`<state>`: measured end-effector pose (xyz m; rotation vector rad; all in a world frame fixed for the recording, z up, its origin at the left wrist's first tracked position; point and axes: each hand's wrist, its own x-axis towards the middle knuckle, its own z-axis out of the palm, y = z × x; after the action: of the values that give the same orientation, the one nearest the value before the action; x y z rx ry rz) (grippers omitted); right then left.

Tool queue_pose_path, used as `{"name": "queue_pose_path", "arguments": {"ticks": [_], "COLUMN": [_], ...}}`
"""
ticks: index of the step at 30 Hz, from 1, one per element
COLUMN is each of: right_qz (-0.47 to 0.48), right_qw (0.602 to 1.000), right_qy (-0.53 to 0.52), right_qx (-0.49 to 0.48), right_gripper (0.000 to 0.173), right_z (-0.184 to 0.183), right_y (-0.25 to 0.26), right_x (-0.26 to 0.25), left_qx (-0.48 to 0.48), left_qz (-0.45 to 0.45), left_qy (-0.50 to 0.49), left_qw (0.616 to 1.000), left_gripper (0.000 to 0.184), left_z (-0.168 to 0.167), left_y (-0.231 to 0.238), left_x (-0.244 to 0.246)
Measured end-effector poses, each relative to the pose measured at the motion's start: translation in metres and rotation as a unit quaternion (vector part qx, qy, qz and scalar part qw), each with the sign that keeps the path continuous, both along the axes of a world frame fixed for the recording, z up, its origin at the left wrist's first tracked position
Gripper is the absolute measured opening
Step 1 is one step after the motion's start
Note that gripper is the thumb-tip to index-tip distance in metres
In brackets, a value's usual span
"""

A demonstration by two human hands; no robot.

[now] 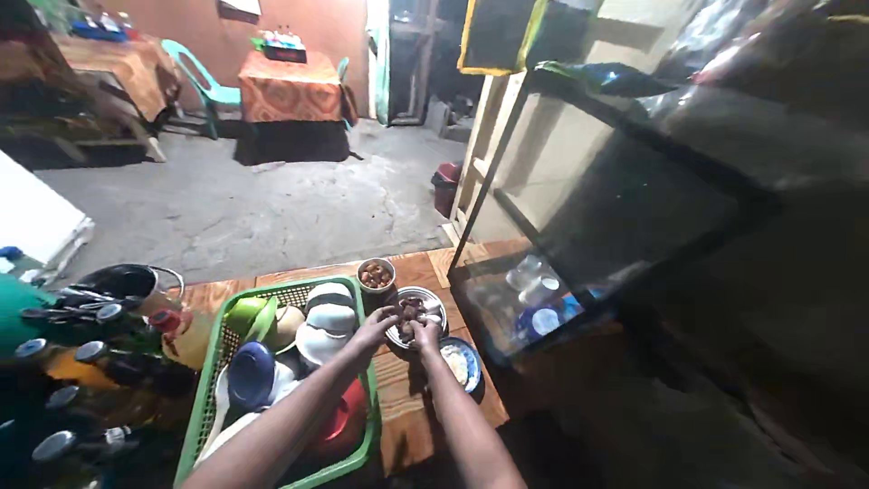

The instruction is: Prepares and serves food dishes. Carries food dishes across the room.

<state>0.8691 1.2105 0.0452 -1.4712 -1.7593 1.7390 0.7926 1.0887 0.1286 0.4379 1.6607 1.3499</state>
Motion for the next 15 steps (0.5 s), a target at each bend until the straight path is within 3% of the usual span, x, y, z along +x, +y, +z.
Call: {"name": "queue_pose_path", "arguments": {"ticks": [3,7,11,15], "right_qz": [0.080,0.113,0.079,0.027], "right_qw": [0.995,0.983,0.965,0.971], "right_qy": [-0.019,-0.044,-0.138,-0.136], "right_qx": [0.049,0.140,0.206,0.196], "right_gripper": [0.049,0.040,0.041,0.048], "right_z": [0.001,-0.010,-0.032,-0.045], "right_y": [0.021,0.039,0.033,0.022], "right_x": [0.018,0.093,0.169,0.179], "left_qx": [-0.050,-0.114,-0.210,-0.227], "left_qz": [0.071,0.150,0.172,0.186], "left_qy": [-0.009,0.024,0.037,0.034], "left_qw": [0.996,0.982,0.962,0.955], "left_gripper": [0.054,0.060,0.063,0.060], "left_z": [-0.033,-0.083,-0.109,-0.126], "left_y": [0.029,0.055,0.074,0.083], "left_x": [0.006,-0.015,-0.024,-0.025]}}
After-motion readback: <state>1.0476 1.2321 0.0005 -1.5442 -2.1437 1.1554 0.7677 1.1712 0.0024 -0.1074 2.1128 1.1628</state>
